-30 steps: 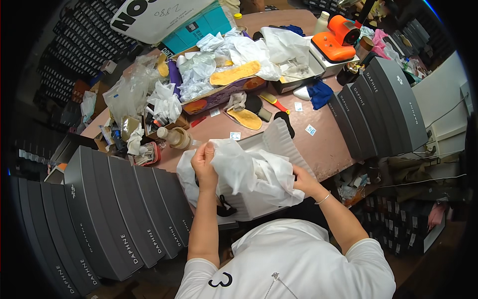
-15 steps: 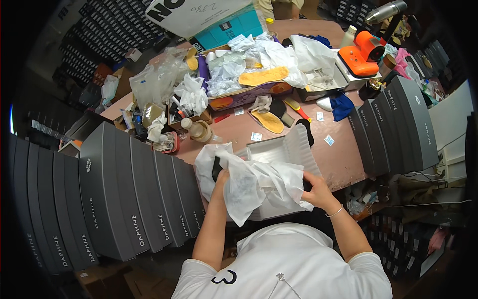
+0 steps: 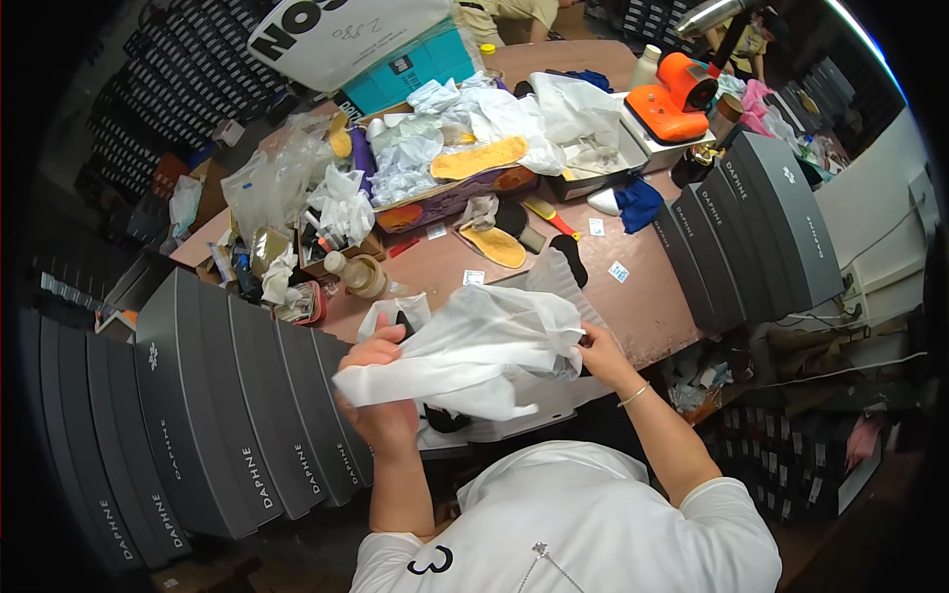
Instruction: Packing black high-heeled shoes into boxes with protective tissue paper.
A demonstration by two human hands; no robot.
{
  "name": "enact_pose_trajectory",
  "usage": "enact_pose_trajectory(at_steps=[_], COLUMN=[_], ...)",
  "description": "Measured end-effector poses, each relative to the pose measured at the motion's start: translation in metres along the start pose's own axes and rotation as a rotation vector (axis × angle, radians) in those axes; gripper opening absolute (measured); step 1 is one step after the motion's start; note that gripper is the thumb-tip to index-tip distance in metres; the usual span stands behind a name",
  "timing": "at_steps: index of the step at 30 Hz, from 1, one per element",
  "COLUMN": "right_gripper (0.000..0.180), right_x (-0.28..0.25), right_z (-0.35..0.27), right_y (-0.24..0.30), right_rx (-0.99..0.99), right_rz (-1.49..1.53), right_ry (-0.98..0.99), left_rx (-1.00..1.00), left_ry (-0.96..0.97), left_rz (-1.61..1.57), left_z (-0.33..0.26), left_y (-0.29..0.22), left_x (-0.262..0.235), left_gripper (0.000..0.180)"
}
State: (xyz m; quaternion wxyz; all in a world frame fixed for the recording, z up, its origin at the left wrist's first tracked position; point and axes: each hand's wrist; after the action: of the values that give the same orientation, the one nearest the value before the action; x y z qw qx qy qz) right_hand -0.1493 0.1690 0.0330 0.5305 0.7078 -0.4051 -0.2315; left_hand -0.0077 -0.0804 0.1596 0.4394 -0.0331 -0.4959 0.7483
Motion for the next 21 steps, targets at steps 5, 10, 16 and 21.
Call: enact_pose_trajectory(at_steps=[5,10,16,21], right_gripper=[0.030,0.031,0.040,0.062], right_x=[-0.056,-0.067,-0.073,-0.018], right_z=[0.018,0.028,0.017,0.032], right_y=[-0.022,-0.019,0.050,0.108], right_rx=[0.107,0.055,-0.080,-0.192], right_rz=[0.139,0.128,-0.106,-0.799], right_ry=[0.008,-0.297,0.034,0.715], left_rx=[-0.096,-0.040,-1.111,-1.363], left_ry=[-0.440,0.319,0.334,0.699], left_rz=[-0.241,0.336,0.019,0.090], left_z=[0.047,-0.041,-0.120,-0.059], left_y=[-0.016,0.041,0.130,0.080], left_x=[-0.011,0.029,-0.020,-0.005], left_gripper=[0.017,0.010,0.056,0.076])
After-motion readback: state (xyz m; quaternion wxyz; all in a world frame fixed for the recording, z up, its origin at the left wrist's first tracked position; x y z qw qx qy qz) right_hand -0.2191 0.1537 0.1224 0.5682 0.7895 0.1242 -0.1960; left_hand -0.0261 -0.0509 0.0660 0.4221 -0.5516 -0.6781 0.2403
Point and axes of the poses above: each hand's wrist, its own z-axis towards the middle knuckle, its own x-axis out of the palm, y = z × x, and after that the axes turned 5 degrees about -y, right-handed
